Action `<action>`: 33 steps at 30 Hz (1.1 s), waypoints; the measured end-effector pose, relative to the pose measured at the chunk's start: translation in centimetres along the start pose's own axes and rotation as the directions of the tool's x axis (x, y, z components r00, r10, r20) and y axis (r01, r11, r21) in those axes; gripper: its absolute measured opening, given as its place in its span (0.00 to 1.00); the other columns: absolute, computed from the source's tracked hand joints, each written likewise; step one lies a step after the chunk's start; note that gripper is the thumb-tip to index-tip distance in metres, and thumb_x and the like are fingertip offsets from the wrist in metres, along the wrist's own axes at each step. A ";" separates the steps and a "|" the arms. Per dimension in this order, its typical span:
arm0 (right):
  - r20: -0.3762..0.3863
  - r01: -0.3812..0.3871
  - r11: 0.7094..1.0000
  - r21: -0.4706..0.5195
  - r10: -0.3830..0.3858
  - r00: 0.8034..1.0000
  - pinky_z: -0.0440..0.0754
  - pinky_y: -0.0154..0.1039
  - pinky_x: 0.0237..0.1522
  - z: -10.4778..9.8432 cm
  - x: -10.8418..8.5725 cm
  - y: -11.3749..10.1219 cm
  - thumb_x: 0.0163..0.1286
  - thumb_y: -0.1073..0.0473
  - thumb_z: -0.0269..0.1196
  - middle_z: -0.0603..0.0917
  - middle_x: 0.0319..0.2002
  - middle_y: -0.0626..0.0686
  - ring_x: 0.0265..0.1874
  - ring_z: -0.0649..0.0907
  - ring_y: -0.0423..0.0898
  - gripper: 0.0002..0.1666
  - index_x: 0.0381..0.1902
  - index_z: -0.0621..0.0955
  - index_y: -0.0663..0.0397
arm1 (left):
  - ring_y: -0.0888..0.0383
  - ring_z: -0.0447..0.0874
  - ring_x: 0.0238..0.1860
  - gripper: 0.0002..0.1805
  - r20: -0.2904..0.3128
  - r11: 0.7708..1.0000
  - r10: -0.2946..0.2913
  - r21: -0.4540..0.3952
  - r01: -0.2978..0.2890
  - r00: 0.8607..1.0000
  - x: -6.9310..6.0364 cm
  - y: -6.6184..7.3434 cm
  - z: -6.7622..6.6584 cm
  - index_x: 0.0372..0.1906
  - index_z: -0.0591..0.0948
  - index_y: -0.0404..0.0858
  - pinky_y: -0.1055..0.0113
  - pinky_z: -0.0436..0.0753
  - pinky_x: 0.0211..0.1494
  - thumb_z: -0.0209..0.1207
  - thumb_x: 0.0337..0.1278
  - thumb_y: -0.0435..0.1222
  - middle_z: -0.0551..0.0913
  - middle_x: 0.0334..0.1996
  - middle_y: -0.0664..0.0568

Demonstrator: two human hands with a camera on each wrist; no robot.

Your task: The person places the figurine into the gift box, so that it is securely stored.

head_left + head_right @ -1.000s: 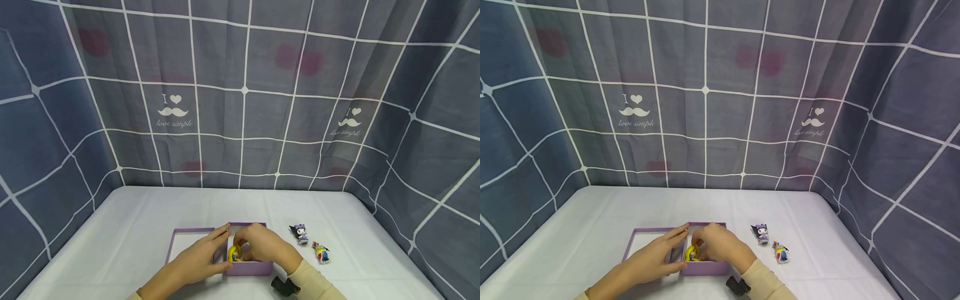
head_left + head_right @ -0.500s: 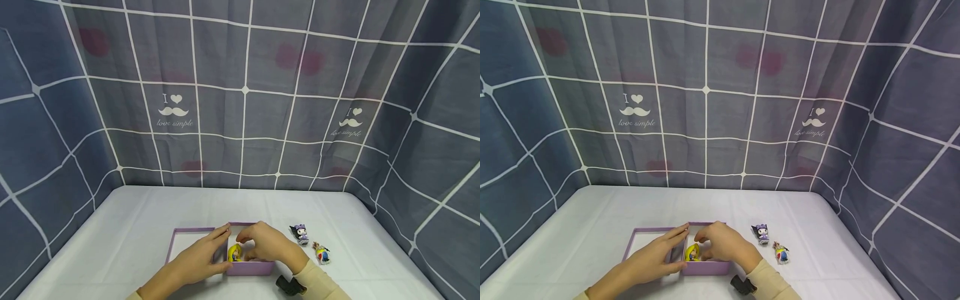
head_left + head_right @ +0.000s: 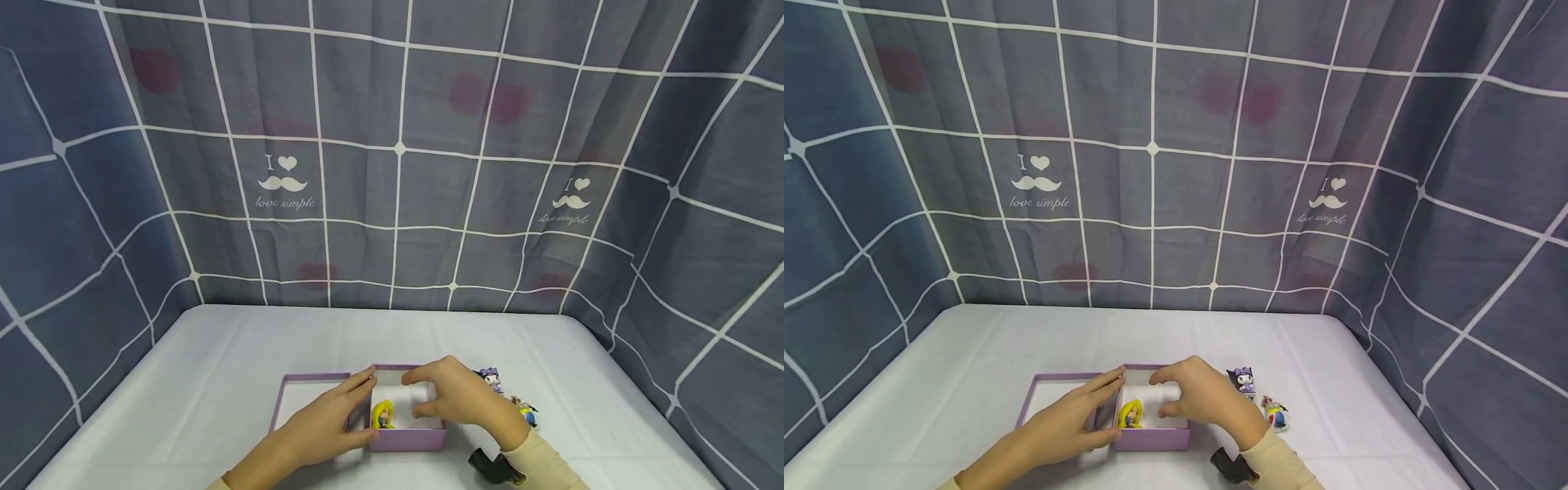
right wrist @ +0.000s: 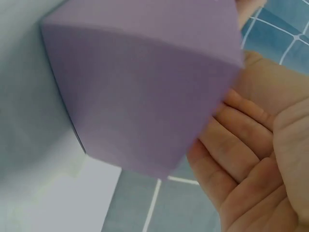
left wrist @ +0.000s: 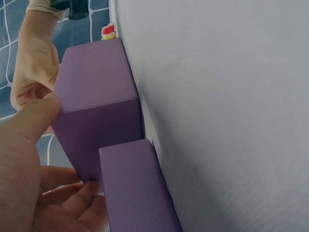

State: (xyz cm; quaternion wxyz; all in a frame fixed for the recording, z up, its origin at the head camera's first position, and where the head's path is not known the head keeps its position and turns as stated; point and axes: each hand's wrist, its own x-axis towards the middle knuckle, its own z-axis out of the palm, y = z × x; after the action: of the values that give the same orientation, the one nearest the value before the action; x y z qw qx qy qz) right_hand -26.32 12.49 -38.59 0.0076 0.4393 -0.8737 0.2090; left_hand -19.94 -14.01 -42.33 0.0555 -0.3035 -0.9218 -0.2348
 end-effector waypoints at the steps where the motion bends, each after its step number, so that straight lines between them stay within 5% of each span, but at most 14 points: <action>1: -0.005 0.001 1.000 0.002 -0.001 1.000 0.81 0.38 0.50 -0.2 -0.2 0.0 0.52 0.55 0.77 0.85 0.47 0.40 0.47 0.82 0.36 0.26 0.50 0.85 0.51 | 0.51 0.62 0.70 0.46 0.001 1.000 -0.001 0.001 0.001 1.000 0.0 0.0 0.0 0.72 0.65 0.34 0.51 0.69 0.66 0.56 0.59 0.62 0.56 0.75 0.51; 17: -0.133 -0.035 0.999 -0.030 0.031 0.991 0.79 0.43 0.55 -2.6 -2.5 1.0 0.53 0.64 0.75 0.84 0.52 0.41 0.53 0.81 0.40 0.28 0.54 0.84 0.49 | 0.51 0.61 0.71 0.46 0.009 1.000 -0.013 0.012 0.013 1.000 -0.1 -0.1 0.0 0.73 0.64 0.36 0.52 0.69 0.66 0.57 0.59 0.62 0.55 0.76 0.52; 33: -0.251 -0.176 0.983 -0.054 0.157 0.955 0.78 0.45 0.57 -3.7 -4.7 3.4 0.46 0.56 0.79 0.81 0.57 0.42 0.57 0.79 0.42 0.39 0.59 0.80 0.47 | 0.50 0.61 0.71 0.46 0.014 1.000 -0.008 -0.004 0.008 1.000 -0.2 0.0 -0.1 0.72 0.64 0.34 0.52 0.69 0.66 0.56 0.60 0.62 0.55 0.76 0.51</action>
State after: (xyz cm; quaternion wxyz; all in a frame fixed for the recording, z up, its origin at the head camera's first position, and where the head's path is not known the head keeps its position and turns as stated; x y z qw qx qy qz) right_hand -26.70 19.27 -37.41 0.1145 0.3344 -0.9071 0.2286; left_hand -19.80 -14.12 -42.33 0.0473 -0.3016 -0.9229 -0.2345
